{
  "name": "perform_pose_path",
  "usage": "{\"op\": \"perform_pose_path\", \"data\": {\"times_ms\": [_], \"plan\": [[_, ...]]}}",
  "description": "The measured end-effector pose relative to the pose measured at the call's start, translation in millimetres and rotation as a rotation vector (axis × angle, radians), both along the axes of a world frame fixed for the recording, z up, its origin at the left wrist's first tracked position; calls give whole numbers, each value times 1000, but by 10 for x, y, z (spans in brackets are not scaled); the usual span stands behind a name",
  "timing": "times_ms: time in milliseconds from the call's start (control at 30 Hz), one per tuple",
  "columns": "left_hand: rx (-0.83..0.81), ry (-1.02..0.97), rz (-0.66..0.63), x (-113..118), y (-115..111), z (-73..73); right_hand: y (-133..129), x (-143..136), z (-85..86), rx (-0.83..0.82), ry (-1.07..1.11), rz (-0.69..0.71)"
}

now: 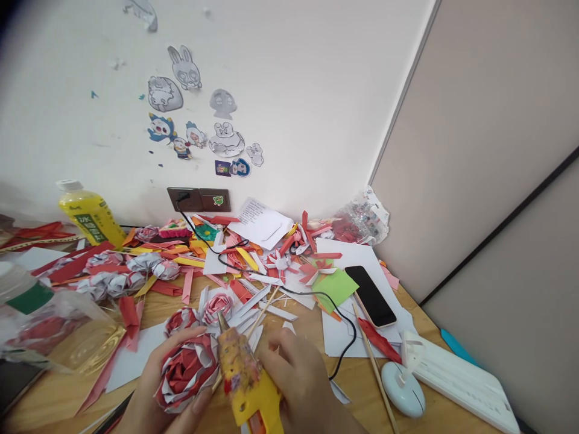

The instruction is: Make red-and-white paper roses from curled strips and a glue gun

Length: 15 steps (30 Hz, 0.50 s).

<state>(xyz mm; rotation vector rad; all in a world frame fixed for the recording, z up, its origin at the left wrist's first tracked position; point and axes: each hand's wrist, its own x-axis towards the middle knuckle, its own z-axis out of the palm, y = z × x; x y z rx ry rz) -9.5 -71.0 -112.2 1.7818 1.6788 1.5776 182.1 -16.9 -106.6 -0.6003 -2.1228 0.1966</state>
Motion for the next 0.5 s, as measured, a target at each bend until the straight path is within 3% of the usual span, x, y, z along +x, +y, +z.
{"op": "perform_pose_path", "data": {"times_ms": [200, 500], "plan": [[1, -32, -68, 3, -1, 17, 61, 43, -4, -30, 32, 54], [6, 33, -42, 25, -34, 63, 96, 71, -60, -161, 69, 64]]}}
